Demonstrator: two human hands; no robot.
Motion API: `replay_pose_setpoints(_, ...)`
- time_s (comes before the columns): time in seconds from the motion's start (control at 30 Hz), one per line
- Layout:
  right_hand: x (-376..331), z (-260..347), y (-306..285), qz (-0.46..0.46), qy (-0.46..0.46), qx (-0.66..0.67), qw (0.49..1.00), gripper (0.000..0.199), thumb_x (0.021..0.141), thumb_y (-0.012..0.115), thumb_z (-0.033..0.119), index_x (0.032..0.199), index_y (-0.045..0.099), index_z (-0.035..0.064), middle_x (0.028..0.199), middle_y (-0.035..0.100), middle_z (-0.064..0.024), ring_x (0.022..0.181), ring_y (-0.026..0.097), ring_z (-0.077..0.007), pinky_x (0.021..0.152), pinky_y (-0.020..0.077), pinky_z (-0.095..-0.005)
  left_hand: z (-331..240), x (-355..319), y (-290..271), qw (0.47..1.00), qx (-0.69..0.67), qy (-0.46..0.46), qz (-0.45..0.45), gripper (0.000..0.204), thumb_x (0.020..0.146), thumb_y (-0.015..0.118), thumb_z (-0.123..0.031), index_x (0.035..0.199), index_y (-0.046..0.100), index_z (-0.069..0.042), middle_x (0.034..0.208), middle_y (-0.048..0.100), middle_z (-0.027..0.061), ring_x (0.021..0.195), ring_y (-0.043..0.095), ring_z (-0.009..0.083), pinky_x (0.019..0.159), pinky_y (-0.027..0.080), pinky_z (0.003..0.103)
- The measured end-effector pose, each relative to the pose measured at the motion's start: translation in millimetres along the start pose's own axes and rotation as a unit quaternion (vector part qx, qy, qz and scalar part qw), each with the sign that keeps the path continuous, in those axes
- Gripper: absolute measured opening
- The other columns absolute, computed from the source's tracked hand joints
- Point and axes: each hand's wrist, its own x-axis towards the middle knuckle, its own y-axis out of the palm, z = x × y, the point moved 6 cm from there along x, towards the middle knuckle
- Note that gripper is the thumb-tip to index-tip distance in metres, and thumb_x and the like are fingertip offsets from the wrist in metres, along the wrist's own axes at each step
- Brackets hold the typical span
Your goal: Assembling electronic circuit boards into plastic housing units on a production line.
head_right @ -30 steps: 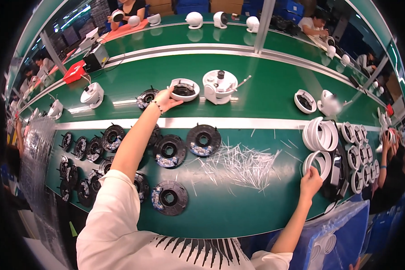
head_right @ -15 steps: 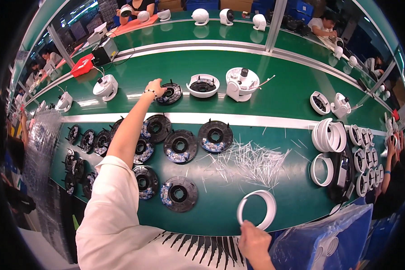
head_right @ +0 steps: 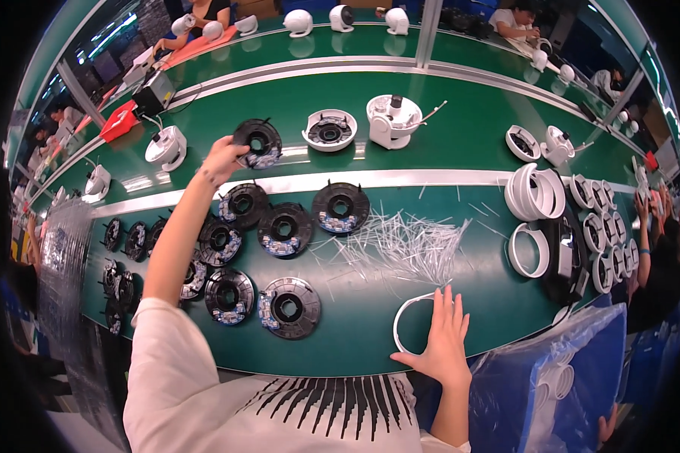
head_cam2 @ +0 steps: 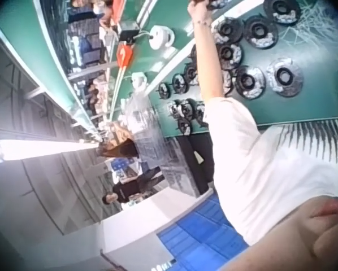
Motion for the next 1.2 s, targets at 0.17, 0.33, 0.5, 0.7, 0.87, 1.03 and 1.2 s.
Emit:
replay_pose_setpoints(0.17,-3,2,-5,-0.061,-0.043,0.019,0.997,0.117,0.039,0.081,0.034,0.128,0.014,-0.0043,0.129,0.024,-0.0231,0.118,0.024,-0.0382,0.096,0.0228,-0.0436,-22,-118,24,0.985,-0.144,0.016,0.091,0.031,0.077,0.046,0.003,0.108,0.042,0.003,0.103,0.053,0.0123,0.093,0.055,0.0195,0.078,0.048,0.035)
replay_pose_setpoints(0.33,0,17,-14,-0.235,-0.091,0.231,0.94,0.111,0.045,0.079,0.03,0.129,0.013,-0.0037,0.131,0.023,-0.0206,0.118,0.028,-0.0313,0.095,0.0266,-0.0382,18,-199,64,0.972,-0.201,0.107,0.049,0.043,0.073,0.051,0.009,0.113,0.036,0.001,0.109,0.049,0.0092,0.098,0.05,0.0169,0.085,0.041,0.029)
replay_pose_setpoints(0.5,13,73,-4,-0.212,-0.176,0.522,0.807,0.114,0.047,0.081,0.028,0.128,0.009,-0.0069,0.132,0.019,-0.0213,0.122,0.023,-0.0287,0.1,0.0189,-0.0371,68,-267,122,0.962,-0.245,0.119,-0.019,0.049,0.073,0.055,0.005,0.117,0.031,0.001,0.112,0.046,0.0115,0.104,0.045,0.0178,0.091,0.034,0.03)
replay_pose_setpoints(0.7,19,99,1,-0.224,-0.21,0.406,0.861,0.115,0.047,0.08,0.032,0.129,0.008,-0.0041,0.125,0.024,-0.0218,0.111,0.032,-0.0336,0.093,0.0286,-0.0394,74,-290,155,0.914,-0.363,0.022,0.179,0.07,0.068,0.051,0.01,0.128,0.021,-0.007,0.126,0.034,0.0105,0.117,0.035,0.0236,0.095,0.033,0.037)
replay_pose_setpoints(0.87,15,106,-9,-0.103,-0.311,0.364,0.872,0.124,0.04,0.083,0.034,0.13,0.008,-0.004,0.13,0.026,-0.0247,0.12,0.029,-0.0316,0.098,0.0228,-0.0371,82,-294,136,0.817,-0.466,-0.165,0.296,0.079,0.076,0.041,-0.054,0.131,0.016,-0.004,0.132,0.025,0.016,0.121,0.027,0.0326,0.097,0.025,0.05)
replay_pose_setpoints(1.03,10,125,-10,-0.064,-0.319,0.322,0.889,0.129,0.041,0.082,0.039,0.13,-0.001,-0.0048,0.131,0.025,-0.0235,0.121,0.026,-0.0335,0.098,0.021,-0.0397,80,-284,142,0.791,-0.545,-0.18,0.212,0.069,0.081,0.029,-0.057,0.12,0.038,0.0,0.116,0.046,0.0166,0.105,0.047,0.0271,0.09,0.037,0.04)
replay_pose_setpoints(1.2,10,120,-9,-0.072,-0.289,0.349,0.889,0.129,0.041,0.082,0.038,0.129,-0.001,-0.0068,0.131,0.023,-0.0247,0.12,0.025,-0.0356,0.097,0.0208,-0.0409,78,-282,146,0.808,-0.537,-0.162,0.178,0.059,0.084,0.03,-0.048,0.116,0.042,0.0,0.111,0.05,0.0152,0.1,0.05,0.0254,0.088,0.039,0.038)
